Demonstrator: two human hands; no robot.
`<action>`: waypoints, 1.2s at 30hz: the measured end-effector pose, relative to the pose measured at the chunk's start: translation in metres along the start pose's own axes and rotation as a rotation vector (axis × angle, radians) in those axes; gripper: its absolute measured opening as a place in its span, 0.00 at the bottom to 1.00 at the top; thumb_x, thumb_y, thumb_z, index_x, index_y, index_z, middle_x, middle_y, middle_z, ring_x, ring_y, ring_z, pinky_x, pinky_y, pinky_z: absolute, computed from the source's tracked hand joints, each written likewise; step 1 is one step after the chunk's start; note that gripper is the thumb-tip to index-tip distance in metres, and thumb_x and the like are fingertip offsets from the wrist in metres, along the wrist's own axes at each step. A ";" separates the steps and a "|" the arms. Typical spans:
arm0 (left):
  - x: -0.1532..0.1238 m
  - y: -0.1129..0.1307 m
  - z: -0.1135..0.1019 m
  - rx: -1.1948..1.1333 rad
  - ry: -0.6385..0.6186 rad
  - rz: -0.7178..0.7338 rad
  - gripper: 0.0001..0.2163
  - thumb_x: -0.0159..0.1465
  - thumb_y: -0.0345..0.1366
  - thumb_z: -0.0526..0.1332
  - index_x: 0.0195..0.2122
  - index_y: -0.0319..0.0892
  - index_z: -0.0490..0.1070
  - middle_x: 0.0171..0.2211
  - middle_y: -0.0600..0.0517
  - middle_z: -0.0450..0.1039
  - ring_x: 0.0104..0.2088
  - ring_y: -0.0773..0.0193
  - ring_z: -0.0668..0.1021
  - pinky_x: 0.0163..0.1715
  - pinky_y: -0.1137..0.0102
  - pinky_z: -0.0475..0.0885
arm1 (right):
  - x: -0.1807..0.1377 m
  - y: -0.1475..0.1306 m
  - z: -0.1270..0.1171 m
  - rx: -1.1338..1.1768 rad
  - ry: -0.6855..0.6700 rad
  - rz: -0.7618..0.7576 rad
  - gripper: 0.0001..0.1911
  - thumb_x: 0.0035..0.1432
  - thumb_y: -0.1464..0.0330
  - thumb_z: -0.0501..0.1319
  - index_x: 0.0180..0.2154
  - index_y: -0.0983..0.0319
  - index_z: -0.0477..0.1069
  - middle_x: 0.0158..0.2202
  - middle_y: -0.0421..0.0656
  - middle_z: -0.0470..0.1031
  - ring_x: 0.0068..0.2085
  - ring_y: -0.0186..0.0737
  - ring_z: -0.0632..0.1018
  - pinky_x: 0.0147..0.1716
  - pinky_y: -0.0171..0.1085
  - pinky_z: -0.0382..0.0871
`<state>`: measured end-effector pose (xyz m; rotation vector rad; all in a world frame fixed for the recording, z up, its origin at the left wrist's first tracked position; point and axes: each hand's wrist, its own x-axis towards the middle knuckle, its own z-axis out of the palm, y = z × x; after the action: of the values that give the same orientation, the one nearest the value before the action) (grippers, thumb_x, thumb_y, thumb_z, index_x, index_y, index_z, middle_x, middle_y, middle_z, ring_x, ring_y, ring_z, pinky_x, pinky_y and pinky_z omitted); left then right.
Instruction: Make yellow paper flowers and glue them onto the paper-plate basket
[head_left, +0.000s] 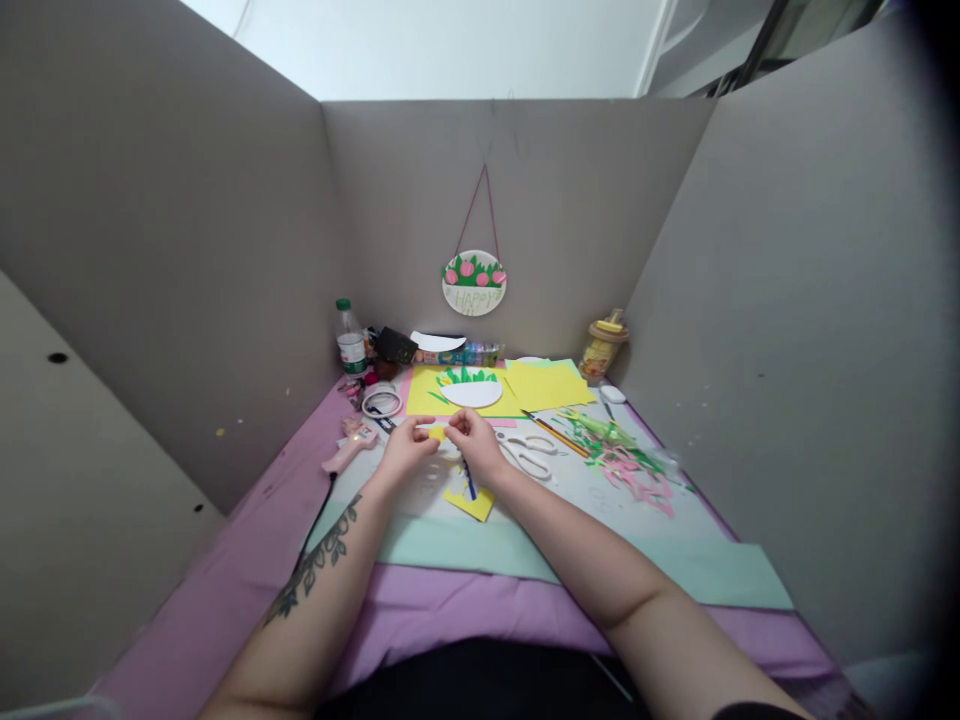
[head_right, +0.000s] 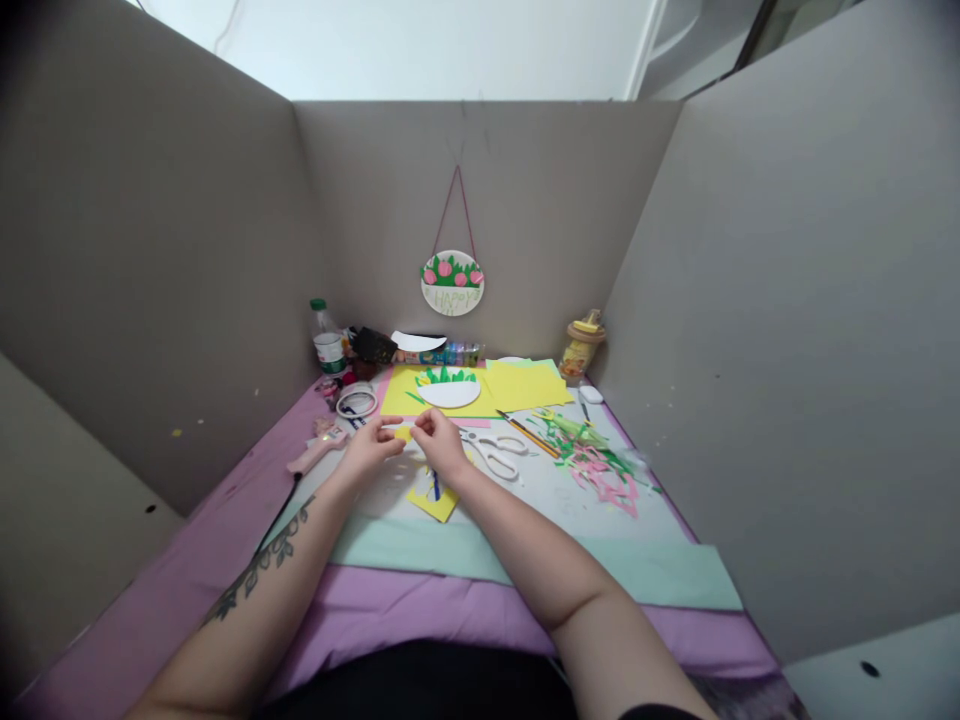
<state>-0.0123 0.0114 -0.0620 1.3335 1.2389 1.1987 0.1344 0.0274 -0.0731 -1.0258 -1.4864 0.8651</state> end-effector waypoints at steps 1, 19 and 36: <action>0.001 -0.001 0.000 0.001 -0.002 0.001 0.21 0.45 0.30 0.63 0.43 0.38 0.68 0.23 0.55 0.69 0.21 0.70 0.71 0.21 0.76 0.62 | 0.000 0.000 0.000 -0.002 0.001 -0.003 0.05 0.48 0.68 0.58 0.30 0.61 0.64 0.25 0.36 0.65 0.28 0.35 0.68 0.28 0.34 0.61; -0.001 -0.002 0.002 0.040 0.000 0.051 0.23 0.47 0.28 0.61 0.46 0.39 0.65 0.21 0.57 0.68 0.19 0.72 0.69 0.20 0.78 0.61 | 0.003 0.003 0.003 0.118 0.043 0.083 0.08 0.48 0.65 0.59 0.30 0.60 0.63 0.24 0.36 0.65 0.26 0.34 0.67 0.27 0.33 0.62; 0.003 -0.003 0.005 -0.083 -0.025 0.092 0.23 0.45 0.27 0.64 0.43 0.39 0.62 0.30 0.54 0.68 0.29 0.71 0.73 0.30 0.74 0.68 | 0.003 -0.001 -0.003 0.166 -0.063 0.141 0.12 0.48 0.61 0.59 0.22 0.61 0.62 0.19 0.35 0.60 0.23 0.31 0.61 0.22 0.31 0.55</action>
<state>-0.0071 0.0148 -0.0652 1.3524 1.1091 1.2801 0.1375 0.0295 -0.0702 -0.9963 -1.3807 1.1114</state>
